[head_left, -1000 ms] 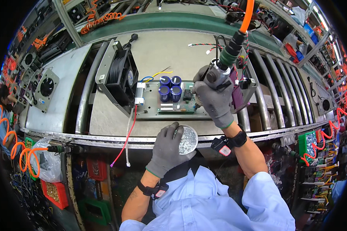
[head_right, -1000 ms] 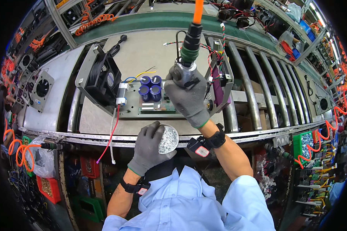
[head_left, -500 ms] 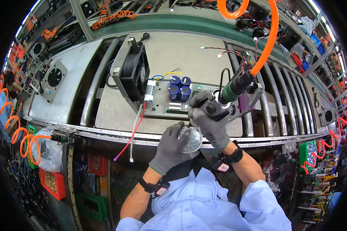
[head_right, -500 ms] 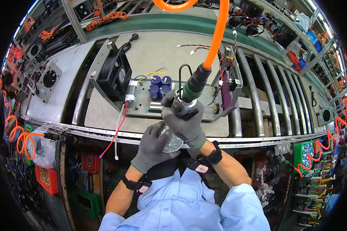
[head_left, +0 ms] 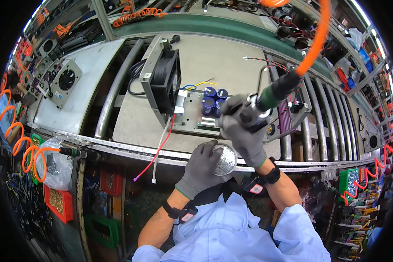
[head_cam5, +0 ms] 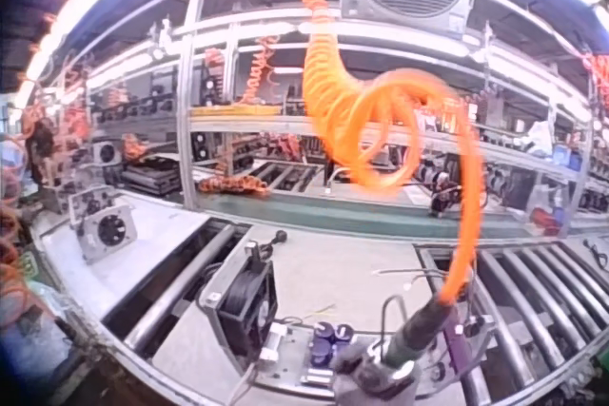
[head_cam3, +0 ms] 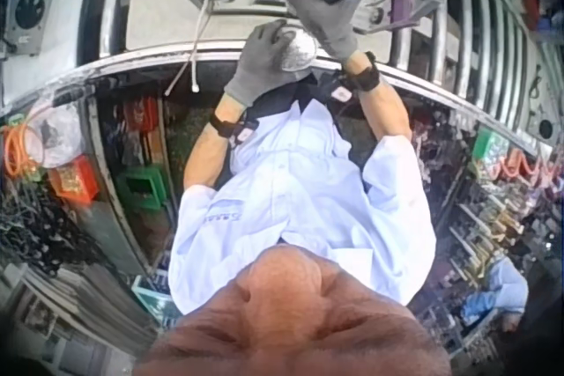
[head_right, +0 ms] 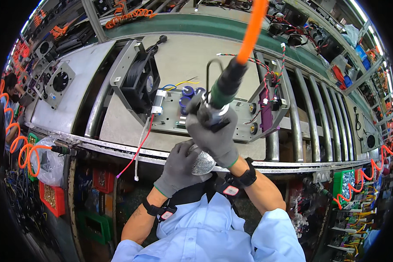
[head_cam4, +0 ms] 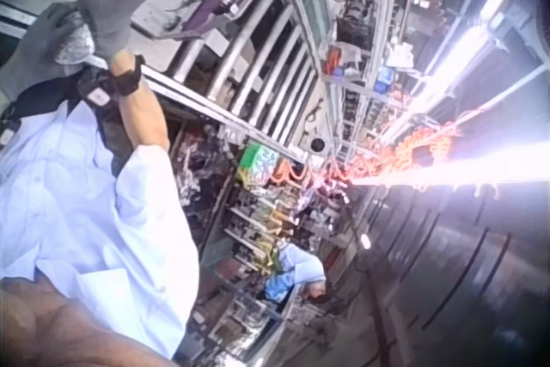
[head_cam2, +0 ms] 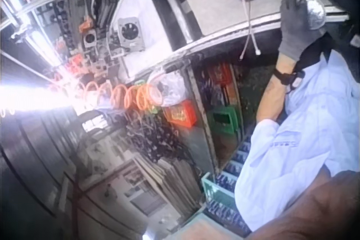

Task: Assembling the internal components and circuitry into a metal chassis on a factory assembly line.

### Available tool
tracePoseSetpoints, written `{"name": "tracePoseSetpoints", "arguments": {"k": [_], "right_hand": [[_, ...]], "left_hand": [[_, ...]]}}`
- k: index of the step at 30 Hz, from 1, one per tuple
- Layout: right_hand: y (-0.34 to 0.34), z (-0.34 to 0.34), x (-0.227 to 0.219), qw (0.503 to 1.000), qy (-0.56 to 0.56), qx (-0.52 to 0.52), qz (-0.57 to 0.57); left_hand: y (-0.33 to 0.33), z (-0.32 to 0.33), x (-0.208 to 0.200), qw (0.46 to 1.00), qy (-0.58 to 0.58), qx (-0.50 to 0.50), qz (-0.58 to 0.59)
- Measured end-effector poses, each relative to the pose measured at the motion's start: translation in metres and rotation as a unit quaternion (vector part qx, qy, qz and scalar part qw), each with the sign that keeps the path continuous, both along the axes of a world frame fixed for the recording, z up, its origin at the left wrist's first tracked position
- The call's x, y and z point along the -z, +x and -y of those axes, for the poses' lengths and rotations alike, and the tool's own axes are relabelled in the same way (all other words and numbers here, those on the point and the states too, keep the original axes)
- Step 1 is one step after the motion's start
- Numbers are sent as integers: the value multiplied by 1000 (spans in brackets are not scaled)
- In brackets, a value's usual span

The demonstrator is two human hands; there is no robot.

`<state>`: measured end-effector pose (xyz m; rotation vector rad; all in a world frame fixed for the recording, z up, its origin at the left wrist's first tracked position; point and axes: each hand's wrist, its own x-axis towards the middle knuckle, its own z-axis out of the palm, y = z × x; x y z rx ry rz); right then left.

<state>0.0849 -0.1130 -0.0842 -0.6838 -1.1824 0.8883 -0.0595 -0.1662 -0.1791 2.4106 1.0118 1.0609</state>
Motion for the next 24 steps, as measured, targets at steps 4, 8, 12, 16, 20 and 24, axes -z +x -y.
{"name": "tracePoseSetpoints", "arguments": {"k": [4, 8, 12, 16, 20, 24], "right_hand": [[-20, -36, -12, 997, 74, 9, 1], [-41, -59, -5, 998, 45, 10, 33], [-46, -66, 2, 995, 25, 27, 89], [-48, -73, 1, 997, 38, 5, 67], [-46, -68, -4, 993, -30, 26, 108], [-53, -69, -12, 994, 16, 20, 103]], "left_hand": [[0, 1, -1, 999, -15, -2, -32], [0, 1, -2, 1000, -9, -3, -23], [0, 1, 0, 999, -24, -6, -21], [1, 1, 4, 999, -30, -7, -21], [1, 0, 5, 999, -11, -6, -33], [1, 1, 1, 999, -5, -10, -37]]}}
